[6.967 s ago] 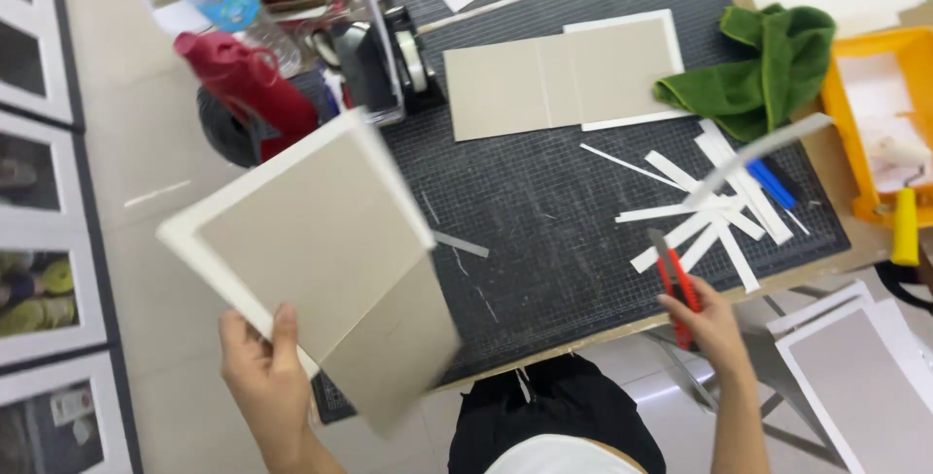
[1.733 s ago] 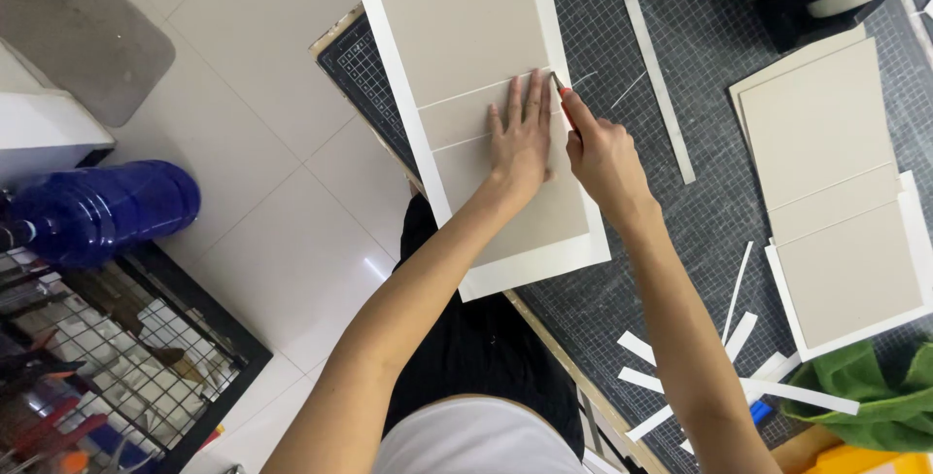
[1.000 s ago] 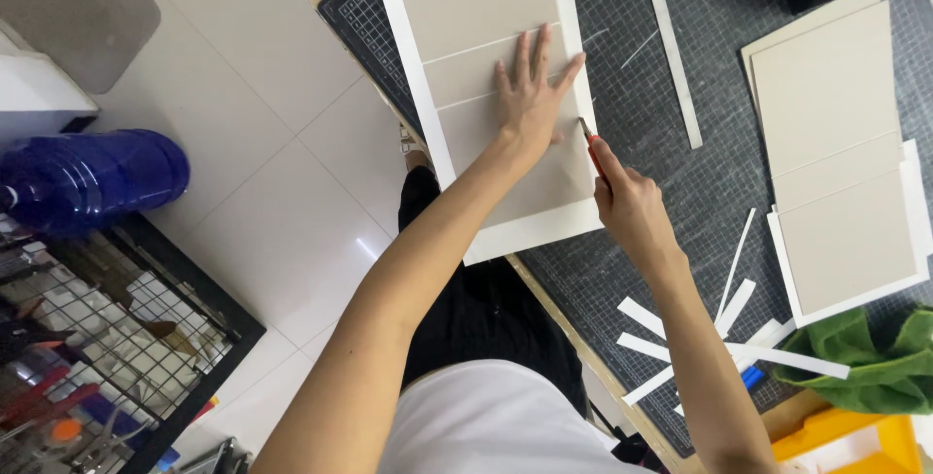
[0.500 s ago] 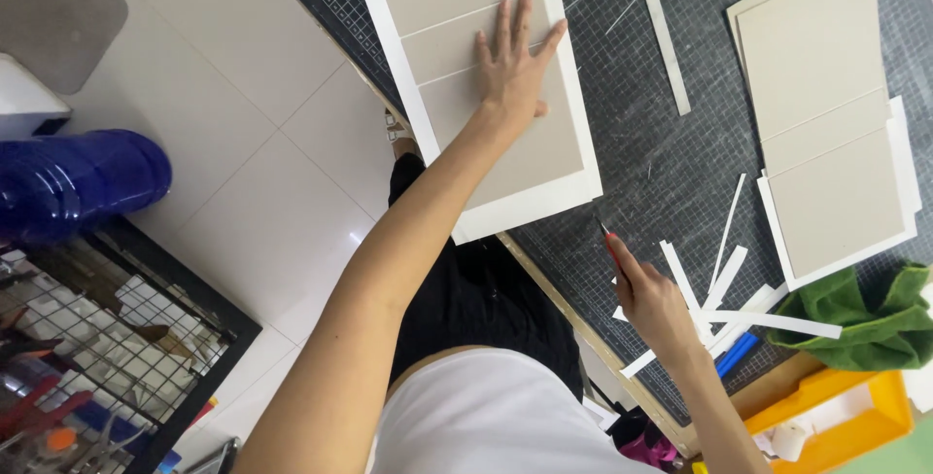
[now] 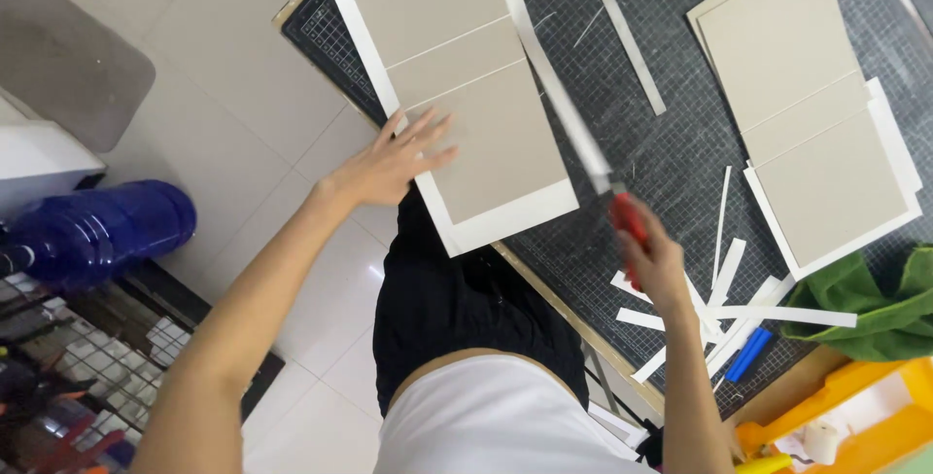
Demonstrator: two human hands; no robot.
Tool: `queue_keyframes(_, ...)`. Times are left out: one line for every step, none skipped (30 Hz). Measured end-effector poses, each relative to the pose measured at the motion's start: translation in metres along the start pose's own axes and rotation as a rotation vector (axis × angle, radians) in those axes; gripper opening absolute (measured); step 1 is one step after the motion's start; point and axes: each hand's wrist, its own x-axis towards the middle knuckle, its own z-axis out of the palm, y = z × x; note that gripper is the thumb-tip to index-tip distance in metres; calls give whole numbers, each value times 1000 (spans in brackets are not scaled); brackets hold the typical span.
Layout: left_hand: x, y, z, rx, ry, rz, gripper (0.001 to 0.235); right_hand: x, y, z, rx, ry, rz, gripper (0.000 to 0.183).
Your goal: Scoring and folding cardboard sheets using a utility knife and a ruler on a cutting mat.
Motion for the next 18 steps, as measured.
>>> queue_keyframes(-15, 1, 4, 89, -89, 13, 101, -5, -3, -4, -10, 146, -16, 53)
queue_keyframes(-15, -1, 13, 99, -93, 17, 101, -7, 6, -7, 0, 152, -16, 53)
queue_keyframes(-15, -2, 22, 171, -56, 25, 96, -8, 16, -11, 54, 288, 21, 52)
queue_keyframes(-15, -3, 32, 240, -20, 39, 90, -12, 28, -14, 106, 426, 65, 52)
queue_keyframes(-6, 0, 35, 248, -25, 49, 90, -17, 24, -15, 115, 434, 71, 52)
queue_keyframes(1, 3, 38, 264, 12, 110, 84, -22, 19, -16, 125, 436, 84, 51)
queue_keyframes(9, 5, 42, 280, 49, 171, 78, -28, 15, -17, 135, 438, 98, 50)
queue_keyframes(14, 12, 44, 288, 45, 184, 78, -27, 23, -12, 143, 449, 104, 50)
queue_keyframes(20, 20, 48, 308, 92, 254, 72, -27, 32, -7, 300, 434, 76, 52)
queue_keyframes(25, 28, 52, 325, 138, 327, 66, -28, 41, -3, 456, 419, 49, 54)
queue_keyframes(36, 45, 61, 330, 133, 341, 66, -29, 38, 3, 463, 431, 57, 54)
queue_keyframes(47, 62, 70, 319, 194, 340, 61, -29, 33, 10, 507, 448, 50, 54)
queue_keyframes(57, 78, 79, 307, 255, 338, 58, -28, 29, 16, 550, 465, 44, 53)
queue_keyframes(75, 102, 86, 308, 249, 360, 58, -25, 22, 23, 556, 484, 56, 53)
queue_keyframes(91, 127, 94, 253, 278, 276, 59, -22, 15, 29, 464, 510, 73, 53)
queue_keyframes(108, 151, 102, 201, 308, 189, 62, -17, 9, 35, 373, 535, 87, 53)
queue_keyframes(119, 166, 100, 205, 305, 210, 62, -12, 3, 35, 379, 553, 96, 53)
queue_keyframes(129, 181, 98, 185, 263, 152, 81, -7, -3, 33, 288, 561, 83, 53)
